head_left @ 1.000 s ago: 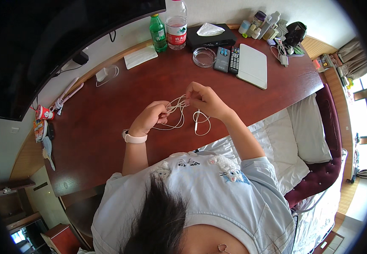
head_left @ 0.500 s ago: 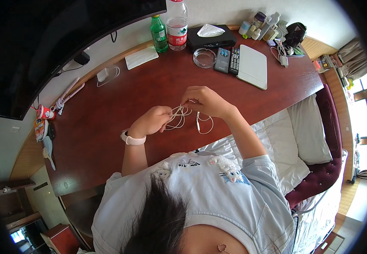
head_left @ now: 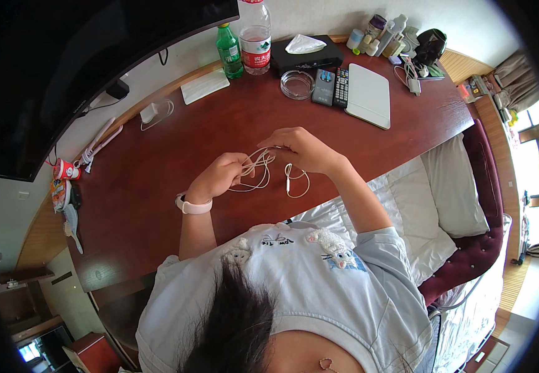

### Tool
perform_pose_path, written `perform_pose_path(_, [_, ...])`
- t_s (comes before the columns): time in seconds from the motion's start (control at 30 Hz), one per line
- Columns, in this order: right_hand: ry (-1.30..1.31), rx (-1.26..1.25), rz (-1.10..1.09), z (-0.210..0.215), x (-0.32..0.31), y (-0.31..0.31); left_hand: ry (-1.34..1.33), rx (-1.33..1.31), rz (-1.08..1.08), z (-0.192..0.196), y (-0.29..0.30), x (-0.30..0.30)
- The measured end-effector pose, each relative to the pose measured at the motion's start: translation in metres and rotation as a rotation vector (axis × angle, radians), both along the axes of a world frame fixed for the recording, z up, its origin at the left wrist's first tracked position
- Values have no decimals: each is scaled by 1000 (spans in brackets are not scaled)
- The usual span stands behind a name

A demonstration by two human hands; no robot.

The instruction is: The person walks to a desk and coils the cable around a power adapter by hand. The person then picks up a pair of wired earphones, untangles and wraps the cord, and places them back on the desk.

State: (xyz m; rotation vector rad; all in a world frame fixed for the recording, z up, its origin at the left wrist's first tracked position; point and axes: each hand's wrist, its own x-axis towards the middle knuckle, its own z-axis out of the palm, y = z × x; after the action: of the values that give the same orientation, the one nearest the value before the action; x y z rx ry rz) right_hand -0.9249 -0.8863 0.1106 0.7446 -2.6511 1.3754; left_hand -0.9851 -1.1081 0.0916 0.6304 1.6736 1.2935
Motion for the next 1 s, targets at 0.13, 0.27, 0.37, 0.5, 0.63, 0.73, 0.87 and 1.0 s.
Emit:
perform_pose_path(0.13, [-5, -16, 51, 5, -1, -6, -18, 176, -42, -9, 3, -3])
perform_pose_path(0.27, [4, 69, 66, 14, -2, -14, -81, 308, -3, 11, 17, 3])
perform_pose_path(0.37, [20, -25, 113, 17, -4, -20, 82, 408, 16, 4, 29, 7])
perform_pose_path(0.5, [-8, -14, 74, 23, -7, -18, -8, 441, -9, 11, 41, 10])
perform_pose_path(0.63, [184, -132, 32, 21, -10, -17, -245, 416, 51, 0, 36, 7])
perform_pose_path(0.73, [214, -136, -177, 29, -5, -12, -286, 359, 129, -2, 32, 5])
perform_pose_path(0.87, [-24, -216, -139, 16, -6, 4, -395, 499, 125, -3, 24, -1])
perform_pose_path(1.0, [17, -216, -227, 15, -1, -9, -215, 437, 289, 8, 31, 8])
